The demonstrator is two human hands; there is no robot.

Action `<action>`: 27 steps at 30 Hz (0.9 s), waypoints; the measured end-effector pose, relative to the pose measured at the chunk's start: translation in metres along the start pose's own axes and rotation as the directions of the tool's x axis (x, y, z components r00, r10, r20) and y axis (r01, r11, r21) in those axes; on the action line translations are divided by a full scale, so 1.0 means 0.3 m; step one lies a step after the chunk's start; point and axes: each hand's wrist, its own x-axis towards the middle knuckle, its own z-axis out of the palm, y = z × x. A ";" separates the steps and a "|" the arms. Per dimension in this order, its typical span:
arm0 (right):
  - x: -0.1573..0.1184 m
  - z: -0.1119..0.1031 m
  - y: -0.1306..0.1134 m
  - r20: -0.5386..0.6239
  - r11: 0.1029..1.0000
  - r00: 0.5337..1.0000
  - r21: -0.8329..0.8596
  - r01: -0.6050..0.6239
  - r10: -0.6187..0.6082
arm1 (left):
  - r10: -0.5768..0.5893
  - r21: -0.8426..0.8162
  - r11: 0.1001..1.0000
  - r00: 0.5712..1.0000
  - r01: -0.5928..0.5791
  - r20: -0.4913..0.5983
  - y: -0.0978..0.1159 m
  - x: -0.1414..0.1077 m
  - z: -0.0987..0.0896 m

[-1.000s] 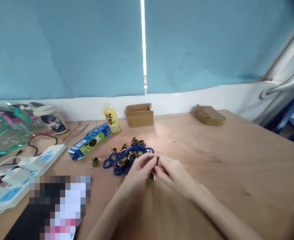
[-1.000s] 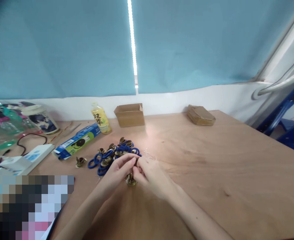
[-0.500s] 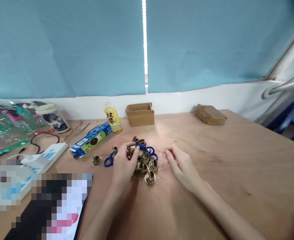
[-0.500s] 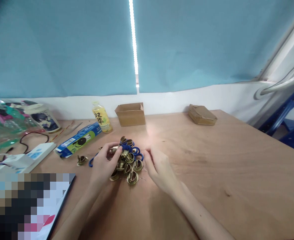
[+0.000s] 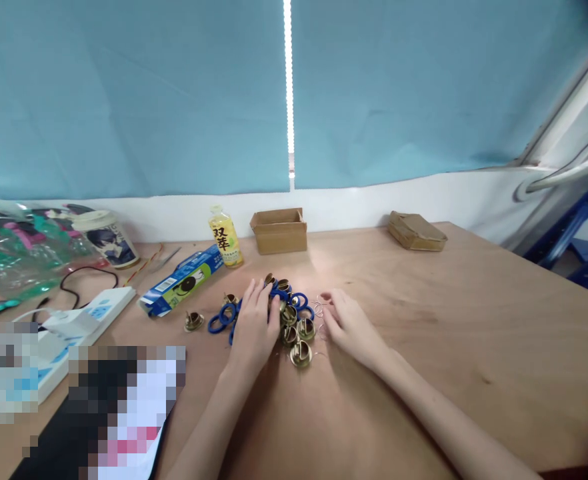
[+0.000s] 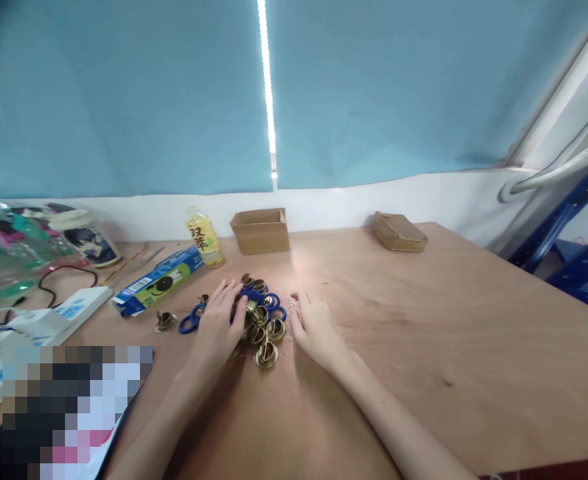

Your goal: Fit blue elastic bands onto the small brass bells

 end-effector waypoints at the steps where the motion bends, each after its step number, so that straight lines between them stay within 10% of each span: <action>1: 0.021 0.005 0.009 -0.008 0.999 1.000 0.035 -0.009 0.009 | 0.002 -0.008 1.000 1.000 -0.002 -0.013 0.002 0.002 -0.002; 11: 0.405 0.161 0.045 0.156 0.981 0.986 0.190 0.029 -0.059 | -0.029 -0.214 0.977 0.991 0.000 -0.129 0.040 0.022 -0.058; 19: 0.397 0.131 -0.014 -0.083 0.976 0.989 0.172 0.136 -0.123 | -0.180 -0.352 0.922 0.983 0.162 -0.019 0.070 0.023 -0.085; 23: 0.288 0.015 -0.070 -0.290 0.954 0.944 0.202 0.221 -0.158 | -0.376 -0.691 0.513 0.857 0.509 0.352 0.110 0.041 -0.109; 27: 0.141 -0.064 -0.138 -0.287 0.909 0.922 0.248 0.334 -0.261 | -0.202 -0.684 0.009 0.671 0.730 0.714 0.161 0.043 -0.121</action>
